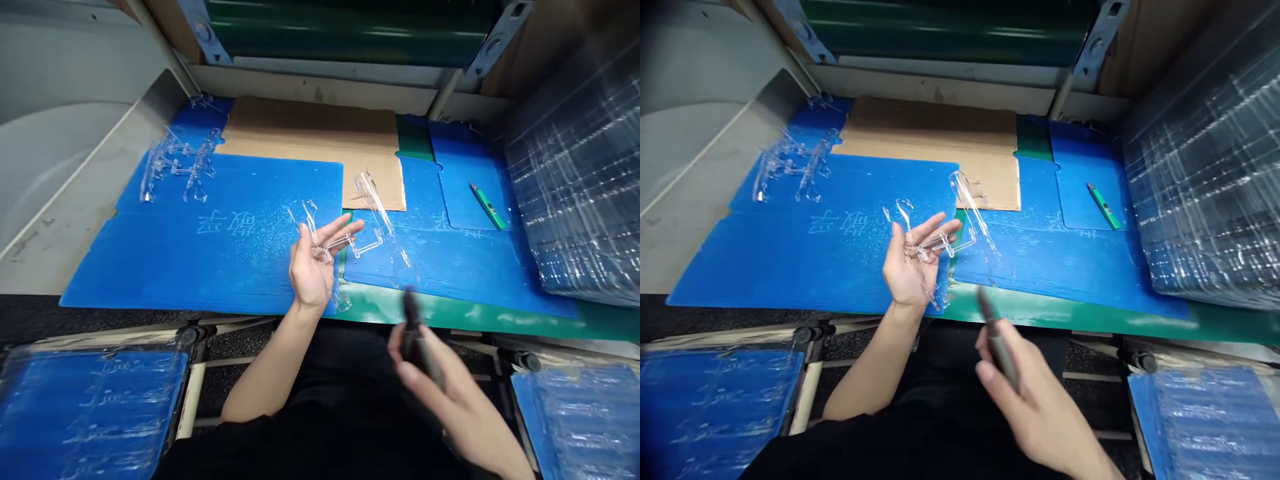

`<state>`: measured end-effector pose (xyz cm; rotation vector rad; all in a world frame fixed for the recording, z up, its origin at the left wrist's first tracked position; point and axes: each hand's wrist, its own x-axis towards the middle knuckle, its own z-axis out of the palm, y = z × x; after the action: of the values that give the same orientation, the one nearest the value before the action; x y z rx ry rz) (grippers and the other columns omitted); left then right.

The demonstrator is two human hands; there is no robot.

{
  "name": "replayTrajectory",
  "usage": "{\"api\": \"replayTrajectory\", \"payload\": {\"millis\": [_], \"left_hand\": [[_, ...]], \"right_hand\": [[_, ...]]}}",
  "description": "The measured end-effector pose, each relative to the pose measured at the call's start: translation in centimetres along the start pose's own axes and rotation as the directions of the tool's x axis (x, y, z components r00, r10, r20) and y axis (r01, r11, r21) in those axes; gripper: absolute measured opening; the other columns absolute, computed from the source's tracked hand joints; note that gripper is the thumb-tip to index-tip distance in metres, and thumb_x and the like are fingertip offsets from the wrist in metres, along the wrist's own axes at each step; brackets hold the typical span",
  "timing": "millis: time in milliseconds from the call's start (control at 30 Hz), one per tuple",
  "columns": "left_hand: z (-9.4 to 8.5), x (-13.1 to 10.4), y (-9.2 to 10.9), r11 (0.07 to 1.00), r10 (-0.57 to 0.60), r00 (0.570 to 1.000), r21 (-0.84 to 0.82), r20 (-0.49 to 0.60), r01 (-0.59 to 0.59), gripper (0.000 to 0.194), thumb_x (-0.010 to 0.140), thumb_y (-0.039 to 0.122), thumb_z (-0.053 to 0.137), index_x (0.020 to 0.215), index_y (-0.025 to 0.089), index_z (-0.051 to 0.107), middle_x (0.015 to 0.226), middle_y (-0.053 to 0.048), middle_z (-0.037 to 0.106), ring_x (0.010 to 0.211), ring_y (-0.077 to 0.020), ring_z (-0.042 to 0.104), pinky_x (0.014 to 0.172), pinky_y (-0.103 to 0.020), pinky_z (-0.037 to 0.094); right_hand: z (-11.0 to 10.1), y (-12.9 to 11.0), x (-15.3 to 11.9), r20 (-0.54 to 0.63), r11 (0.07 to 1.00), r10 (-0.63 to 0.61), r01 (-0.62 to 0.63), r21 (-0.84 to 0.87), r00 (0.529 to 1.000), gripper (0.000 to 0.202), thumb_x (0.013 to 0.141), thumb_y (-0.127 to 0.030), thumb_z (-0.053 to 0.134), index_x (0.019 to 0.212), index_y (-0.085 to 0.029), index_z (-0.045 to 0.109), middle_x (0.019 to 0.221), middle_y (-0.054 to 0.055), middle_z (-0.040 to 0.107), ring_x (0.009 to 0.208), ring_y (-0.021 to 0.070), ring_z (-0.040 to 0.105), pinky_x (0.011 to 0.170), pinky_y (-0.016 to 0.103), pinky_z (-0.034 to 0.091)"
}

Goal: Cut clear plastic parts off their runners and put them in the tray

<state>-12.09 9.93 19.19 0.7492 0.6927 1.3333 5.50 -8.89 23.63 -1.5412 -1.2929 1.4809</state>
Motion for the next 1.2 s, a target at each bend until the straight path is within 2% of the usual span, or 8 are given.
{"api": "replayTrajectory", "payload": {"millis": [100, 267, 367, 600, 900, 1000, 1067, 1200], "left_hand": [[0.5, -1.3, -0.1, 0.998, -0.034, 0.999, 0.050, 0.035, 0.032, 0.070, 0.113, 0.063, 0.032, 0.111, 0.019, 0.087, 0.111, -0.013, 0.085, 0.114, -0.0294, 0.081, 0.106, -0.044, 0.062], [0.6, -3.0, -0.3, 0.991, -0.113, 0.984, 0.080, 0.138, 0.102, 0.078, 0.113, 0.065, 0.028, 0.103, 0.016, 0.088, 0.105, -0.013, 0.086, 0.109, -0.0322, 0.082, 0.113, -0.051, 0.059], [0.8, -3.6, -0.4, 0.991, -0.131, 0.974, 0.055, 0.183, 0.123, 0.078, 0.113, 0.065, 0.028, 0.104, 0.017, 0.088, 0.103, -0.012, 0.086, 0.107, -0.0326, 0.083, 0.114, -0.053, 0.058], [1.2, -4.2, -0.3, 0.973, -0.211, 0.963, 0.127, 0.169, 0.191, 0.083, 0.111, 0.068, 0.024, 0.106, 0.014, 0.087, 0.106, -0.015, 0.085, 0.114, -0.0363, 0.081, 0.117, -0.058, 0.055], [1.6, -4.7, -0.5, 0.955, -0.290, 0.942, 0.106, 0.169, 0.275, 0.086, 0.108, 0.076, 0.025, 0.102, 0.017, 0.087, 0.105, -0.016, 0.085, 0.116, -0.0390, 0.080, 0.113, -0.060, 0.059], [1.8, -4.9, -0.6, 0.952, -0.299, 0.943, 0.112, 0.146, 0.284, 0.086, 0.108, 0.077, 0.026, 0.100, 0.017, 0.087, 0.104, -0.015, 0.085, 0.117, -0.0389, 0.079, 0.115, -0.062, 0.058], [1.8, -4.8, -0.8, 0.957, -0.285, 0.949, 0.097, 0.136, 0.274, 0.084, 0.109, 0.074, 0.025, 0.101, 0.017, 0.087, 0.107, -0.015, 0.085, 0.120, -0.0372, 0.079, 0.119, -0.059, 0.056], [1.5, -3.7, -1.5, 0.959, -0.267, 0.949, 0.146, 0.170, 0.243, 0.073, 0.112, 0.066, 0.030, 0.122, 0.018, 0.084, 0.131, -0.015, 0.080, 0.137, -0.0342, 0.070, 0.120, -0.051, 0.054]], "right_hand": [[1.3, 0.1, 1.4, 0.114, 0.986, 0.137, -0.125, -0.107, 0.984, 0.032, 0.110, -0.056, 0.058, 0.129, -0.030, 0.058, 0.128, 0.007, 0.066, 0.120, 0.0291, 0.061, 0.107, 0.047, 0.047], [1.0, -0.4, 3.4, 0.261, 0.980, 0.134, -0.088, -0.180, 0.956, 0.026, 0.112, -0.048, 0.053, 0.128, -0.027, 0.056, 0.123, 0.006, 0.068, 0.113, 0.0263, 0.062, 0.103, 0.047, 0.048], [1.1, -0.4, 3.3, 0.281, 0.984, 0.114, -0.069, -0.165, 0.953, 0.025, 0.113, -0.047, 0.052, 0.124, -0.026, 0.057, 0.120, 0.005, 0.068, 0.111, 0.0263, 0.062, 0.102, 0.047, 0.048], [1.3, -0.3, 3.3, 0.275, 0.990, 0.101, -0.069, -0.123, 0.956, 0.026, 0.112, -0.049, 0.049, 0.122, -0.025, 0.058, 0.115, 0.005, 0.067, 0.108, 0.0258, 0.062, 0.107, 0.052, 0.048], [1.2, 0.0, 3.0, 0.295, 0.987, 0.109, -0.066, -0.150, 0.949, 0.028, 0.112, -0.050, 0.050, 0.128, -0.029, 0.059, 0.126, 0.007, 0.069, 0.118, 0.0299, 0.062, 0.111, 0.056, 0.045], [1.1, 0.1, 3.0, 0.296, 0.986, 0.094, -0.048, -0.158, 0.951, 0.024, 0.112, -0.048, 0.051, 0.125, -0.030, 0.061, 0.126, 0.006, 0.068, 0.118, 0.0289, 0.063, 0.108, 0.052, 0.047], [1.2, 0.4, 3.2, 0.286, 0.991, 0.057, -0.020, -0.130, 0.956, 0.022, 0.113, -0.046, 0.051, 0.118, -0.027, 0.062, 0.116, 0.006, 0.069, 0.109, 0.0262, 0.064, 0.102, 0.047, 0.050], [1.7, 1.6, 4.1, 0.263, 0.984, 0.038, -0.082, 0.157, 0.964, 0.029, 0.113, -0.052, 0.053, 0.109, -0.023, 0.058, 0.083, -0.002, 0.054, 0.072, 0.0150, 0.051, 0.070, 0.032, 0.047]]}}
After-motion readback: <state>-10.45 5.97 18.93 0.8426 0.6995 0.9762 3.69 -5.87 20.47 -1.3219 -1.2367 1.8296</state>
